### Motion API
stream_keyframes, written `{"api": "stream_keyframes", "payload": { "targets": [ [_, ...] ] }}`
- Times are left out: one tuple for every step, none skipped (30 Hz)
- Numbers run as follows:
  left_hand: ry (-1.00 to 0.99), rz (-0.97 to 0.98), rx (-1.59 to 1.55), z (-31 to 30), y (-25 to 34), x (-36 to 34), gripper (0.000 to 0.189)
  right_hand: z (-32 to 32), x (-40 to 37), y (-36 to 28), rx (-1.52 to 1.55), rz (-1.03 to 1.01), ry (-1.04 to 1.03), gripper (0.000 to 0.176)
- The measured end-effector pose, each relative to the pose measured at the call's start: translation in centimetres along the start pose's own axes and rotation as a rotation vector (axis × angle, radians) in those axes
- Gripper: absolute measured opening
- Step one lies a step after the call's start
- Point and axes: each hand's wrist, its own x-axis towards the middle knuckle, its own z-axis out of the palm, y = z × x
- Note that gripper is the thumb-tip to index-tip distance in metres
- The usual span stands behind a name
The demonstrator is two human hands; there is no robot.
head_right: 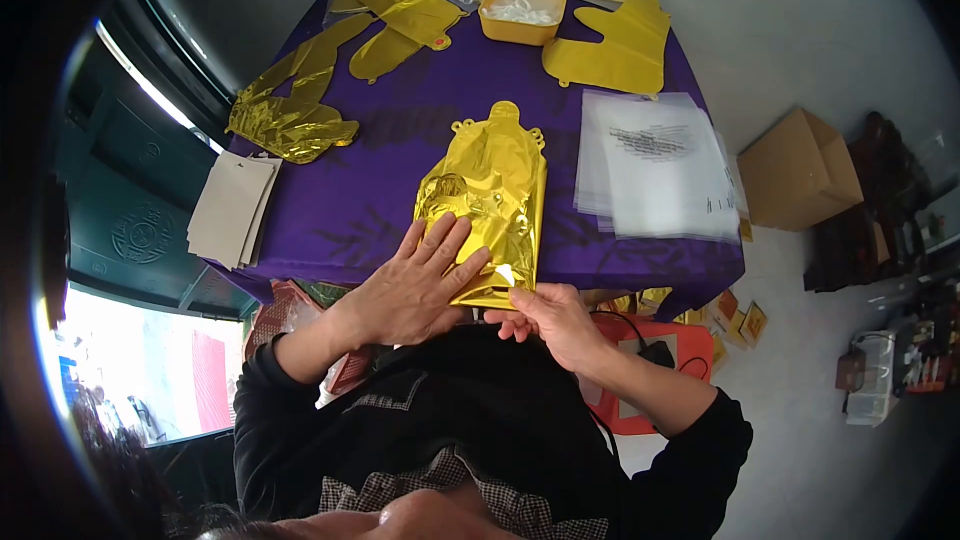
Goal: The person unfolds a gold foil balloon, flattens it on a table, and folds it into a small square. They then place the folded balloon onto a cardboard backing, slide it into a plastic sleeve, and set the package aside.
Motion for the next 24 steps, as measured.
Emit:
{"api": "stream_keyframes", "payload": {
  "targets": [
    [0.008,-0.006,-0.058,-0.7,0.3,-0.3,0.074,0.1,-0.4,0.1,0.014,0.009,-0.006,0.038],
    [0.180,-0.006,-0.084,-1.8,0.6,-0.6,0.063,0.1,-0.9,0.2,0.028,0.018,-0.011,0.037],
    [0.178,-0.009,-0.085,-1.5,0.4,-1.2,0.063,0.2,-1.5,0.2,0.006,0.039,0.000,0.035],
    [0.377,-0.171,-0.260,-1.0,0.2,-2.4,0.049,0.0,-1.9,0.4,0.007,0.062,-0.006,0.035],
    [0.574,-0.337,-0.435,-0.4,0.3,-3.5,0.036,-0.1,-2.4,0.7,0.006,0.086,-0.012,0.035],
    [0.618,-0.579,-0.676,0.3,0.9,-4.5,0.027,-0.1,-2.7,0.9,0.006,0.095,-0.016,0.035],
    [0.655,-0.825,-0.915,1.0,1.4,-5.3,0.022,-0.1,-3.0,1.1,0.004,0.109,-0.022,0.035],
    [0.629,-0.866,-1.097,2.0,1.1,-5.8,0.032,-0.1,-3.3,1.3,0.001,0.124,-0.029,0.034],
    [0.633,-0.878,-1.101,2.6,1.0,-6.3,0.032,-0.2,-3.4,1.7,-0.003,0.134,-0.034,0.034],
    [0.539,-0.936,-1.352,2.8,0.9,-6.5,0.035,-0.4,-3.4,2.2,-0.042,0.098,-0.068,0.033],
    [0.435,-0.983,-1.601,3.1,0.8,-6.6,0.039,-0.6,-3.4,2.7,-0.079,0.061,-0.102,0.033],
    [0.472,-0.963,-1.760,3.5,0.9,-6.4,0.047,-0.5,-3.5,3.1,-0.081,0.068,-0.108,0.033],
    [0.475,-0.970,-1.762,3.9,1.2,-6.1,0.047,-0.4,-3.7,3.5,-0.123,0.092,-0.082,0.032],
    [0.533,-0.924,-1.907,4.2,1.5,-5.7,0.047,-0.3,-3.9,3.7,-0.163,0.113,-0.055,0.032],
    [0.590,-0.870,-2.050,4.4,1.6,-5.5,0.047,-0.3,-4.0,3.9,-0.162,0.116,-0.053,0.032],
    [0.568,-0.814,-2.078,4.6,1.6,-5.7,0.041,-0.2,-4.2,4.0,-0.148,0.170,-0.051,0.031],
    [0.564,-0.817,-2.081,5.2,1.8,-5.7,0.041,-0.1,-4.4,4.0,-0.133,0.223,-0.049,0.030],
    [0.599,-0.808,-2.039,6.1,1.9,-5.6,0.036,0.1,-4.6,3.6,-0.130,0.226,-0.046,0.030],
    [0.633,-0.797,-1.995,6.7,2.0,-5.5,0.031,0.4,-4.9,2.8,-0.185,0.300,-0.070,0.029],
    [0.636,-0.808,-2.035,6.5,2.2,-5.4,0.022,0.5,-5.0,2.3,-0.240,0.373,-0.092,0.028],
    [0.625,-0.808,-2.039,6.6,2.3,-5.4,0.022,0.5,-4.9,2.4,-0.234,0.375,-0.085,0.028],
    [0.628,-0.803,-2.028,6.9,2.4,-5.5,0.023,0.5,-4.9,2.7,-0.288,0.310,-0.092,0.028],
    [0.630,-0.798,-2.019,7.0,2.5,-5.5,0.023,0.5,-4.8,3.0,-0.343,0.246,-0.100,0.028],
    [0.619,-0.798,-2.023,7.1,2.6,-5.5,0.023,0.6,-4.5,3.4,-0.338,0.249,-0.091,0.028]
  ]
}}
